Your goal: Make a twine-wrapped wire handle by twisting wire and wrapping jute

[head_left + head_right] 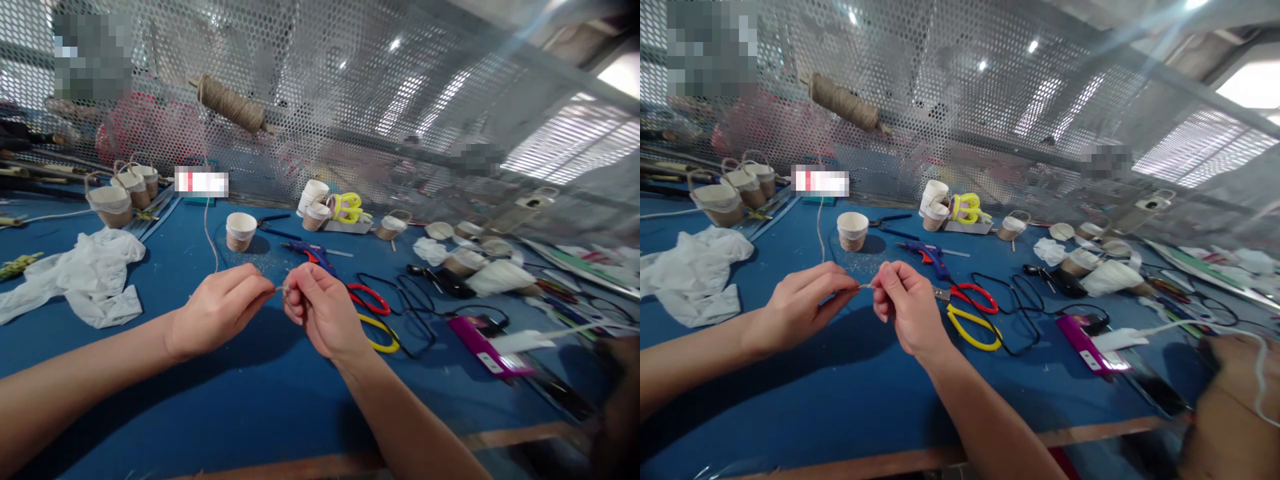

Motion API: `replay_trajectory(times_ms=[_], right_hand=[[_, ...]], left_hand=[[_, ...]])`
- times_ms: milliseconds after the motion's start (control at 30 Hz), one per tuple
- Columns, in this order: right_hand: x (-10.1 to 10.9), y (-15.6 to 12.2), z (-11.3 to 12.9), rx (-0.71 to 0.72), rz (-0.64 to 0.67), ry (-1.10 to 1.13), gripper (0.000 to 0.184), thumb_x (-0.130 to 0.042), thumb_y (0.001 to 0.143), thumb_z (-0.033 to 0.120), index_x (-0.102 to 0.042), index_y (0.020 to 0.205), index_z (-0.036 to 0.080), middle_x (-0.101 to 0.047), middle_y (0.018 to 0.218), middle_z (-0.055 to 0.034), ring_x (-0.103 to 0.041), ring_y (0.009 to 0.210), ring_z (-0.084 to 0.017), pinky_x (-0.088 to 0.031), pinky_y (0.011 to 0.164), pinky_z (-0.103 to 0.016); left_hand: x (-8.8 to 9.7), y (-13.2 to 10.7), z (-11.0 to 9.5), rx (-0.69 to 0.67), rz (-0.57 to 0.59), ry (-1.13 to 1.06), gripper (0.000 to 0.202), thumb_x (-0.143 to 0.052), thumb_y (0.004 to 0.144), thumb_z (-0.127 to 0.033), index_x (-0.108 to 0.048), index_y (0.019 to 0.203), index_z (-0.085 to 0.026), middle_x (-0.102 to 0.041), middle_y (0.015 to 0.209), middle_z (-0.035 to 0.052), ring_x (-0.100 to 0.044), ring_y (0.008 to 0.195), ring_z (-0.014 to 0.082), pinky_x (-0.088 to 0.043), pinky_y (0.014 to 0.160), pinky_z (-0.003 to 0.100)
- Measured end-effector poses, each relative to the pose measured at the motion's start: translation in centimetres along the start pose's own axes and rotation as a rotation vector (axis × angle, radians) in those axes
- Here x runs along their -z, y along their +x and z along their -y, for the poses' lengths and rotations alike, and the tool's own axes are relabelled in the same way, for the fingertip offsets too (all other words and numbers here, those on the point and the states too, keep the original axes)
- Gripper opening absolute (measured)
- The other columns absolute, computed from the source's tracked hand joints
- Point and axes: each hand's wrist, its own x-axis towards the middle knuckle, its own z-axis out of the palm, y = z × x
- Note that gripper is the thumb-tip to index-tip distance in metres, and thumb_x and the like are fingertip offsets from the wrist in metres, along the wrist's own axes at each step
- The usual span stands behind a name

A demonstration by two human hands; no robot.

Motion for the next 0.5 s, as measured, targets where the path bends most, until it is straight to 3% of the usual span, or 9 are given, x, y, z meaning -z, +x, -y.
replay_trajectory(times_ms=[133,333,400,500], right_hand=[[0.2,-0.1,-0.4,0.132,-0.003,-0.149,0.025,-0.060,0.073,0.042,-0.057,0.071,0.018,-0.052,0.057,0.0035,-0.045,0.046,-0.006,-0.036,0.042,-0.020],[0.2,-0.3,-0.4,0.296,0.010,-0.455,0.018,-0.057,0.078,0.031,-0.052,0.067,0.019,-0.048,0.056,0.0045,-0.044,0.048,-0.007,-0.036,0.047,-0.022],[0.1,-0.4,-0.3,0.297,-0.004,-0.477,0.018,-0.056,0.078,0.031,-0.051,0.066,0.019,-0.047,0.055,0.0048,-0.043,0.047,-0.007,-0.035,0.046,-0.022],[0.1,-0.3,-0.5,0.248,-0.022,-0.459,0.019,-0.057,0.077,0.032,-0.051,0.066,0.018,-0.046,0.054,0.0052,-0.042,0.046,-0.007,-0.034,0.046,-0.022]], left_hand=[[0.1,0.2,-0.5,0.138,0.006,-0.149,0.007,-0.048,0.081,-0.013,-0.055,0.078,-0.014,-0.059,0.069,0.0018,-0.052,0.061,0.0081,-0.042,0.056,0.018],[0.5,1.5,-1.3,0.769,0.207,-0.771,0.016,-0.052,0.078,-0.027,-0.053,0.069,-0.014,-0.053,0.060,-0.0024,-0.043,0.049,0.0055,-0.034,0.045,0.018],[0.6,1.7,-1.3,0.907,0.276,-0.942,0.020,-0.053,0.077,-0.032,-0.052,0.069,-0.014,-0.051,0.059,-0.0035,-0.038,0.045,0.0043,-0.028,0.041,0.018],[0.4,1.6,-1.0,1.009,0.297,-1.046,0.023,-0.056,0.074,-0.036,-0.051,0.070,-0.014,-0.050,0.058,-0.0044,-0.034,0.043,0.0033,-0.023,0.040,0.018]])
